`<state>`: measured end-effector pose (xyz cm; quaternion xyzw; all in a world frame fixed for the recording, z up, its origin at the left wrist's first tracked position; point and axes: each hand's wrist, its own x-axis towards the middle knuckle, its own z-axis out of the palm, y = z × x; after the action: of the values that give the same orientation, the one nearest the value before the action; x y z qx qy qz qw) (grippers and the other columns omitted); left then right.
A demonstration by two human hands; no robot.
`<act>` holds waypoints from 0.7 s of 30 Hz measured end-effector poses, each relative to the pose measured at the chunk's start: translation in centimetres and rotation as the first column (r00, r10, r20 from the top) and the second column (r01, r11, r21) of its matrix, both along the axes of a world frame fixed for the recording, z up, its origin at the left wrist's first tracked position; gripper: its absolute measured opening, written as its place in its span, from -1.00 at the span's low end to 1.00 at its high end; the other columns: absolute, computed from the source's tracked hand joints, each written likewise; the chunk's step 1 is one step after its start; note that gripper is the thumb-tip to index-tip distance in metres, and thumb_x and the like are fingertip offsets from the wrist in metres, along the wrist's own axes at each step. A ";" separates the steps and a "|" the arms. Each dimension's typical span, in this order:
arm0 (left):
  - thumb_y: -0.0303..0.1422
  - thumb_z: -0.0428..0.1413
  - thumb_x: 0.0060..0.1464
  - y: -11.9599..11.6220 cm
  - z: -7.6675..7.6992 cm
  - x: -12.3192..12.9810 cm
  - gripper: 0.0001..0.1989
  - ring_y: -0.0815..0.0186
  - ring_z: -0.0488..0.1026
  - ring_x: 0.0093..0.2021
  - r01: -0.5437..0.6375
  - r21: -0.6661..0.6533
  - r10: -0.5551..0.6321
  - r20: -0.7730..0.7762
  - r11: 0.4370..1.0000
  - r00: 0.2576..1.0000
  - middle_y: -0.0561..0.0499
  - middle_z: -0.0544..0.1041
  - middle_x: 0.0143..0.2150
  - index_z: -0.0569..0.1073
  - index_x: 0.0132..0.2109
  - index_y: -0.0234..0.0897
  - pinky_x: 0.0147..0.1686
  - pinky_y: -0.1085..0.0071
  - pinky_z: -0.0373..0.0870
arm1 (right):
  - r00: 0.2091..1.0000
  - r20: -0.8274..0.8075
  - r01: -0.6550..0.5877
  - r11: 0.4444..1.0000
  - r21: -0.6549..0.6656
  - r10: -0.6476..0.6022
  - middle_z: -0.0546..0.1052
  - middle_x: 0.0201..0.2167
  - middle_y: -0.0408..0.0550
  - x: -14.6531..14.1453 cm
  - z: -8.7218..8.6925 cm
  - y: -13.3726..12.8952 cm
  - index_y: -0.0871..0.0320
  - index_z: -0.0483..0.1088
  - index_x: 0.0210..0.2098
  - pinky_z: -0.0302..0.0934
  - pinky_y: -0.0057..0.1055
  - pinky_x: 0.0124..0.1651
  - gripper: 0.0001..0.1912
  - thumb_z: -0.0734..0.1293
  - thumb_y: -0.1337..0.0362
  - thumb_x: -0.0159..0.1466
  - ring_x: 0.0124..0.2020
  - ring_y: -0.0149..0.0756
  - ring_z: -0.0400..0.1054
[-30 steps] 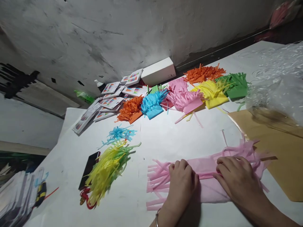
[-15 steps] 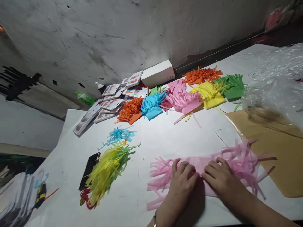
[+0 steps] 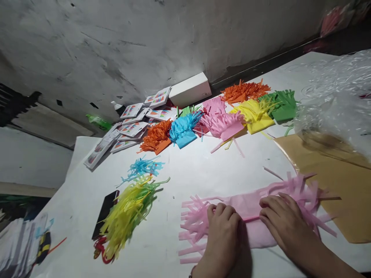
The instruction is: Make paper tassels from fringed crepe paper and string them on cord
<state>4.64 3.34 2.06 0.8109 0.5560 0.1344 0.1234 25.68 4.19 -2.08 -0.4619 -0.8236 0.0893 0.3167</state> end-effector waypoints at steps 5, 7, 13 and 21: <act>-0.51 0.19 0.13 0.8 0.5 1.3 -0.91 0.13 0.41 -0.20 -0.130 -0.047 0.122 -0.143 0.990 0.982 -0.03 0.56 -0.27 0.51 -0.33 -0.25 -0.15 0.10 0.22 | 0.986 -0.013 0.163 0.982 -0.093 -0.165 0.54 -0.18 -0.02 -1.4 1.3 0.0 0.10 0.38 -0.39 -0.01 0.14 0.21 -0.74 0.16 0.41 0.38 -0.09 -0.06 0.38; -0.50 0.21 0.14 1.2 0.3 1.3 -0.92 0.15 0.42 -0.20 -0.119 -0.048 0.110 -0.154 0.992 0.982 -0.01 0.56 -0.25 0.52 -0.31 -0.24 -0.16 0.12 0.23 | 0.984 -0.018 0.176 0.979 -0.107 -0.179 0.53 -0.20 -0.03 -1.5 1.5 0.0 0.09 0.36 -0.42 -0.02 0.14 0.21 -0.74 0.17 0.42 0.36 -0.10 -0.06 0.38; -0.49 0.28 0.17 1.4 -0.4 0.6 -0.83 0.19 0.39 -0.21 0.230 0.166 -0.189 -0.228 0.959 0.955 0.07 0.53 -0.34 0.51 -0.38 -0.22 0.07 -0.03 0.13 | 0.988 -0.057 0.139 0.987 -0.084 -0.144 0.53 -0.17 -0.07 -0.7 0.6 0.3 0.04 0.43 -0.14 -0.05 0.08 0.19 -0.82 0.25 0.39 0.33 -0.11 -0.09 0.39; -0.51 0.25 0.14 1.9 -0.3 0.5 -0.80 0.20 0.34 -0.26 0.347 0.248 -0.271 -0.295 0.904 0.916 0.06 0.47 -0.39 0.44 -0.41 -0.24 0.02 0.06 0.18 | 0.994 -0.104 -0.008 0.999 0.049 0.013 0.55 -0.15 -0.06 -0.9 1.1 0.3 0.05 0.50 -0.20 -0.16 0.11 0.34 -0.77 0.22 0.40 0.43 -0.04 -0.12 0.38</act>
<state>5.18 5.24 1.80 0.9089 0.4040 0.0897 -0.0513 24.77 4.52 -0.97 -0.4446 -0.8102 0.0947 0.3701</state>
